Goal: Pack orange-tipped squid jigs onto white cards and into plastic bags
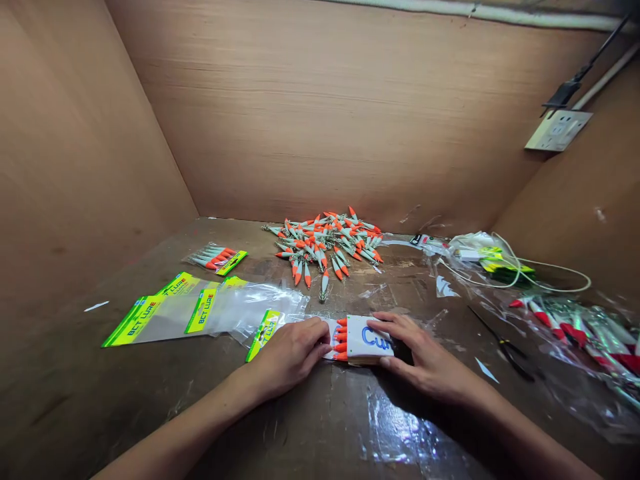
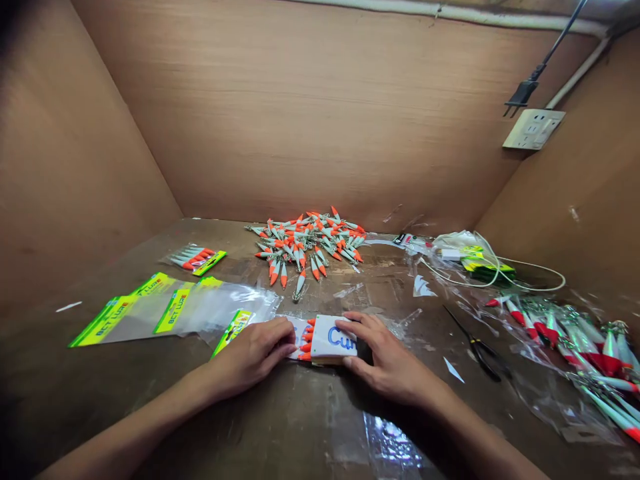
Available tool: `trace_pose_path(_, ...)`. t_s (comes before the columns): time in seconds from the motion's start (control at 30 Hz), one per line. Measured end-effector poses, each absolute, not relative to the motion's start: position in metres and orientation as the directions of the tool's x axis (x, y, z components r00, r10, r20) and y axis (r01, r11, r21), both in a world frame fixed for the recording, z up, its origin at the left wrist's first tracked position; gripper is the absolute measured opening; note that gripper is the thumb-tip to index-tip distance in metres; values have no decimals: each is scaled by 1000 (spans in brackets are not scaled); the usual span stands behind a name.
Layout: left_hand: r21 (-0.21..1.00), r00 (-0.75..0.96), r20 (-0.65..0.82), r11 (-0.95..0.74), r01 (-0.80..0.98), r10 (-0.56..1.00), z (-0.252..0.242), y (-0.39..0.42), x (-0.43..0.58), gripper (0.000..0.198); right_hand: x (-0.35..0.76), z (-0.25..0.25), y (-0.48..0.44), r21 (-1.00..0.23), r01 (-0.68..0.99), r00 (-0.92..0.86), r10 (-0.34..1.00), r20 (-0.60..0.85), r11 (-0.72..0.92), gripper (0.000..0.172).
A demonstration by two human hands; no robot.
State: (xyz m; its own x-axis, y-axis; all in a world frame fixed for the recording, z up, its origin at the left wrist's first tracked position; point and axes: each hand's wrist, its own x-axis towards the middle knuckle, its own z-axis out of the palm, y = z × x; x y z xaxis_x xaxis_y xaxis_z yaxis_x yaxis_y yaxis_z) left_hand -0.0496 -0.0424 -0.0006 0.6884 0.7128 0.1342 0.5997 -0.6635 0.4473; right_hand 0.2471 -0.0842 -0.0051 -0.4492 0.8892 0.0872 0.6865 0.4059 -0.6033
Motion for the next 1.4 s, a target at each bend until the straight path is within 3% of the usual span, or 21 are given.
trace_pose_path(0.4, 541, 653, 147, -613, 576, 743, 4, -39, -55, 11, 236, -5, -87, -584, 676, -473, 872, 124, 449, 62)
trace_pose_path(0.6, 488, 527, 120, -512, 707, 841, 0, -25, -62, 19, 236, -6, -87, -575, 682, -477, 871, 118, 452, 62)
trace_pose_path(0.77, 449, 489, 112, -483, 752, 865, -10, -26, -54, 5, 237, -6, -87, -567, 682, -489, 865, 114, 461, 61)
trace_pose_path(0.9, 415, 446, 153, -467, 781, 882, -12, -27, -52, 20, 237, -6, -86, -556, 687, -493, 862, 117, 468, 61)
trace_pose_path(1.07, 358, 407, 177, -444, 822, 896, -13, -28, -50, 17, 237, -6, -87, -554, 692, -488, 865, 113, 463, 60)
trace_pose_path(1.4, 447, 400, 209, -451, 773, 892, -11, -29, -50, 16, 242, -2, -89, -553, 694, -493, 864, 102, 461, 60)
